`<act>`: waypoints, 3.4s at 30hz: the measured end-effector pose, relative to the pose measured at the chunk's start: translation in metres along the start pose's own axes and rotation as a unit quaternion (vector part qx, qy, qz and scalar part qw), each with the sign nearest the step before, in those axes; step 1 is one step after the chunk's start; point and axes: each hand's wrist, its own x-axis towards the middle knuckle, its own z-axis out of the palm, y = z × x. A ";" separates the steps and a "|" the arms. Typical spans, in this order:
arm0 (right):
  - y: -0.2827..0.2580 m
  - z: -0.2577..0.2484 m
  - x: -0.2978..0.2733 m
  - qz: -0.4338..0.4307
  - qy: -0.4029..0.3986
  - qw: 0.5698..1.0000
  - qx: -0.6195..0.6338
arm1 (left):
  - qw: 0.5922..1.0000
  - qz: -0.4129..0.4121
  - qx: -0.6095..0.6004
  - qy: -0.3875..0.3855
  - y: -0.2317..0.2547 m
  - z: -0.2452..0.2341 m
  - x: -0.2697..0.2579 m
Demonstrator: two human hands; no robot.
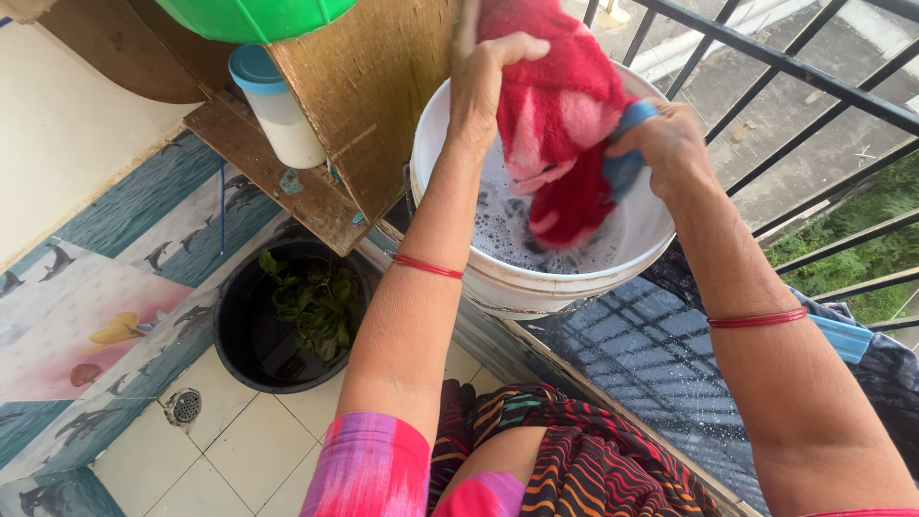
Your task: The person washes a red cloth by hand in a bucket of soapy water and then scrubs it on a ledge using a blue block of soap.
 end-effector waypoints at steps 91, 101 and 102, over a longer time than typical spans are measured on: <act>-0.073 0.042 0.038 -0.007 -0.402 0.691 -0.600 | 0.943 -0.154 0.224 0.191 -0.031 -0.001 0.009; 0.010 0.029 0.037 -0.128 -0.330 0.697 -0.624 | 0.982 -0.128 -0.044 0.133 -0.055 -0.004 0.015; 0.006 0.035 0.031 -0.092 -0.326 0.721 -0.605 | 0.977 -0.138 -0.094 0.131 -0.061 -0.004 0.017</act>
